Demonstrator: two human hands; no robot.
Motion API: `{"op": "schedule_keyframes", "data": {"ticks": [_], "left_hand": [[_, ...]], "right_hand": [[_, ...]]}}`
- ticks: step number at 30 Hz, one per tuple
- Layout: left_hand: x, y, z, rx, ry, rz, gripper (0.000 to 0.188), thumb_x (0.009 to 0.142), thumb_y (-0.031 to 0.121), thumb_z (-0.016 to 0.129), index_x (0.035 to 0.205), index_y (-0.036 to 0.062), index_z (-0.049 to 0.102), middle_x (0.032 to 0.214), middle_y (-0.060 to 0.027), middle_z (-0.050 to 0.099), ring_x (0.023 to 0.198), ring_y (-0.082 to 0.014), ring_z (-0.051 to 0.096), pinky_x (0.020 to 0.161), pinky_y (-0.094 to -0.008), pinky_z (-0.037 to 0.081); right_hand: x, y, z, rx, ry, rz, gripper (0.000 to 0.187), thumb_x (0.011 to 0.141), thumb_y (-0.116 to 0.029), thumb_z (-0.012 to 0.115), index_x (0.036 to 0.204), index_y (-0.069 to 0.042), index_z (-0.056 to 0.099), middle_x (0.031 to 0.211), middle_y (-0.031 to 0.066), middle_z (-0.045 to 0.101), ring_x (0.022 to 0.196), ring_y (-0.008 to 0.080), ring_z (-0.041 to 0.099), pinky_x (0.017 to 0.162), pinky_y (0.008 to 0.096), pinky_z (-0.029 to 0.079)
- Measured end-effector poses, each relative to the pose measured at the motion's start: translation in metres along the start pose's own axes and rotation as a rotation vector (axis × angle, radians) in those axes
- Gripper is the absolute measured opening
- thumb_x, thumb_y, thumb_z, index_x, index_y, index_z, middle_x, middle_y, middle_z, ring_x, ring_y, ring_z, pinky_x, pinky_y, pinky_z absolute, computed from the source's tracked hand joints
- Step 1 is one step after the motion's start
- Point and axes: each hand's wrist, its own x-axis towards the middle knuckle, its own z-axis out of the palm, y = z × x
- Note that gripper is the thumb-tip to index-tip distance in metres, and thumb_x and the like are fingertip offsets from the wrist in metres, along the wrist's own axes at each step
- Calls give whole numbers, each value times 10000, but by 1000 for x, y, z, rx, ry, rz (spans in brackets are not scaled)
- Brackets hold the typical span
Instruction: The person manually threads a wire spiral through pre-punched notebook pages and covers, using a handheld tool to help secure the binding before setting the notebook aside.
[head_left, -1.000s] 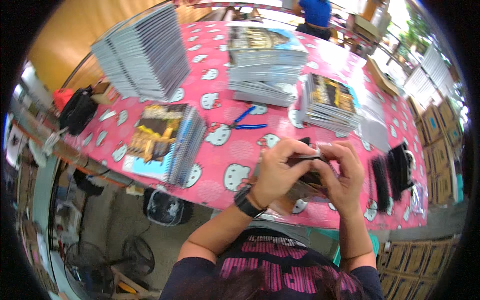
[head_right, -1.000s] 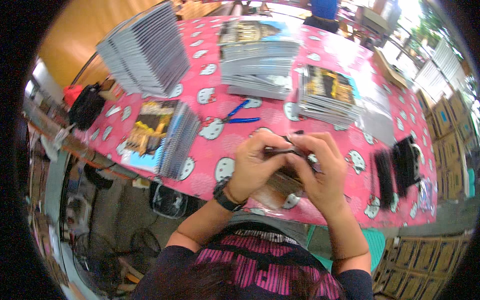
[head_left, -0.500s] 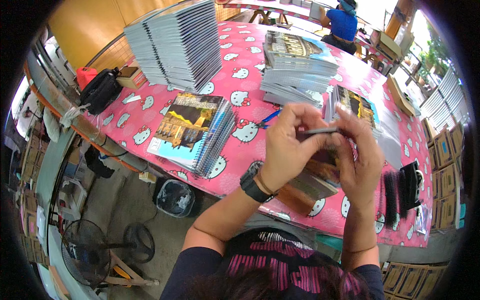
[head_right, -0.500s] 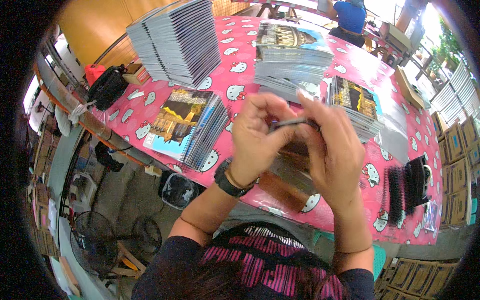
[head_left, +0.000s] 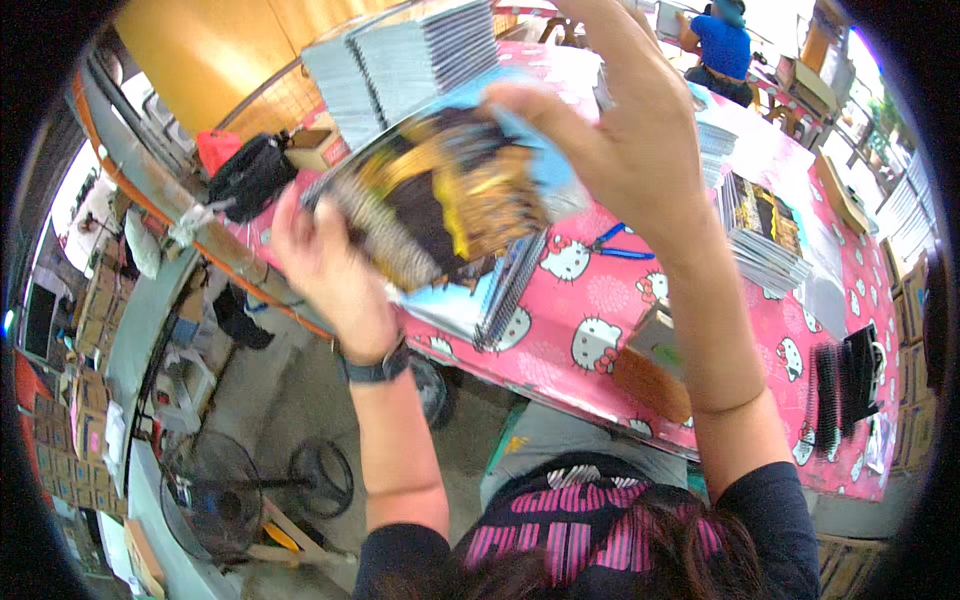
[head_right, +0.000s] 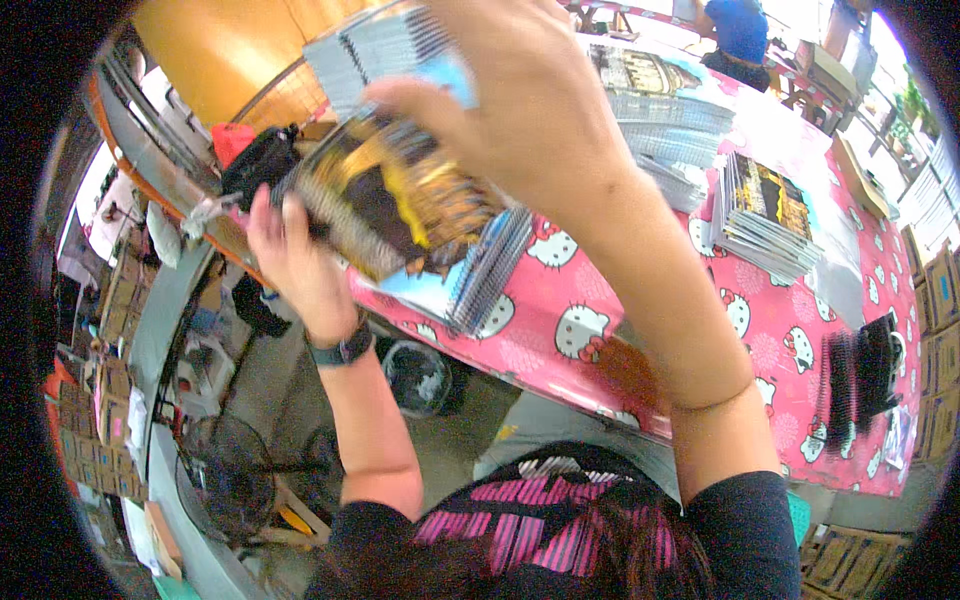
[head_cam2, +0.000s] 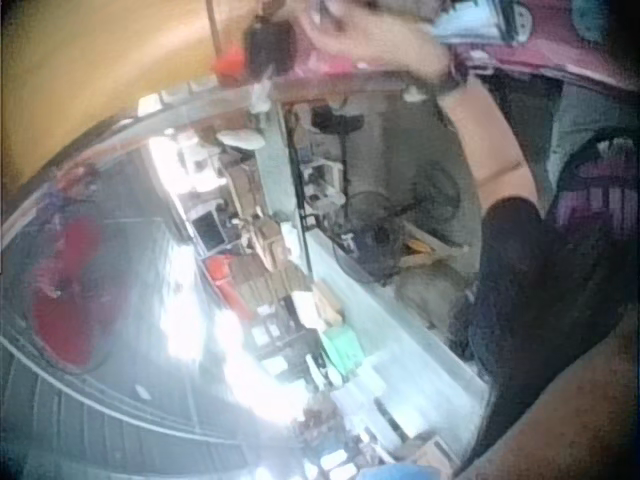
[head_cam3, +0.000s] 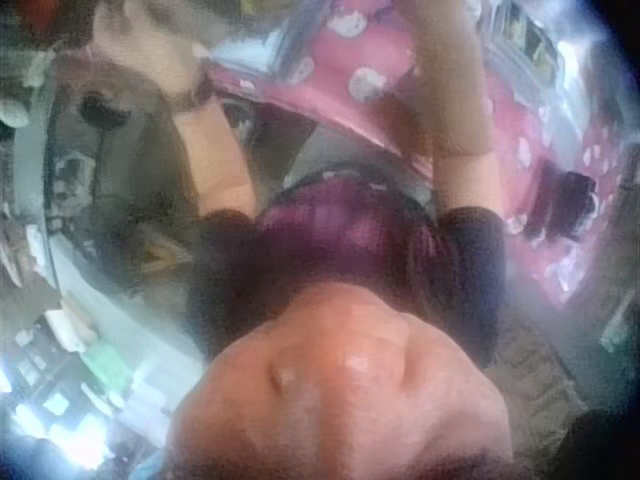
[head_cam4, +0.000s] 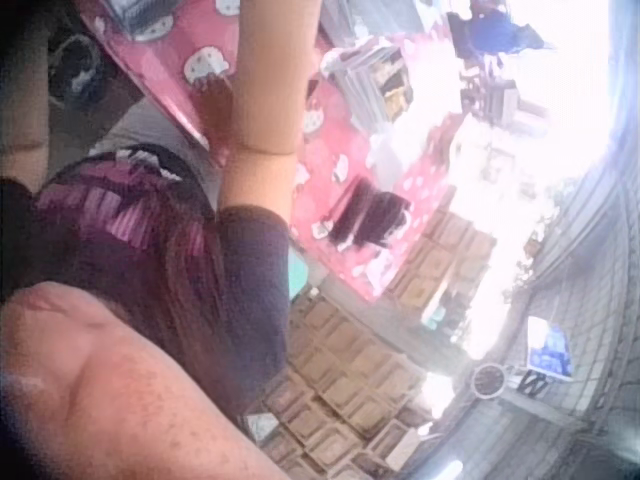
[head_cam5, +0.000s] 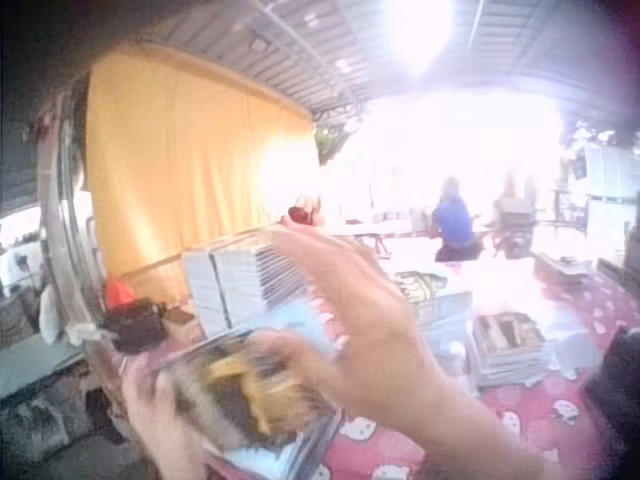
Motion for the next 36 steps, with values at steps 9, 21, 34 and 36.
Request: {"op": "schedule_keyframes", "data": {"ticks": [9, 21, 34, 36], "left_hand": [[-47, -110, -111, 505, -64, -223, 276, 950, 190, 528, 1096, -30, 606, 1092, -106, 583, 951, -152, 536, 839, -289, 432], [-52, -115, -61, 178, 41, -336, 419, 952, 242, 365, 1082, -72, 610, 1025, -146, 616, 929, -224, 610, 802, -350, 508], [-41, -90, -83, 325, 160, -46, 472, 972, 286, 418, 1275, -75, 441, 1321, -167, 460, 1213, -246, 445, 1036, -382, 324], [-45, -65, -55, 316, 173, 60, 438, 960, 274, 452, 1240, -63, 465, 1297, -149, 476, 1214, -224, 437, 1036, -344, 303]], "right_hand": [[-206, 79, 129, 610, 184, 1120, 242, 887, -203, 627, 1034, -11, 638, 913, 57, 666, 892, 126, 598, 771, 259, 454], [-219, 68, 152, 534, 307, 1048, 206, 855, -83, 571, 1044, -2, 588, 940, 57, 604, 877, 144, 562, 806, 277, 441], [-135, 18, -118, 216, -165, 838, 188, 874, -156, 612, 1023, -69, 689, 938, 109, 678, 907, 231, 643, 836, 366, 487], [-166, 84, -179, -412, -341, 925, 280, 832, -143, 639, 1094, -44, 647, 1066, 149, 667, 1000, 255, 629, 881, 336, 469]]}}
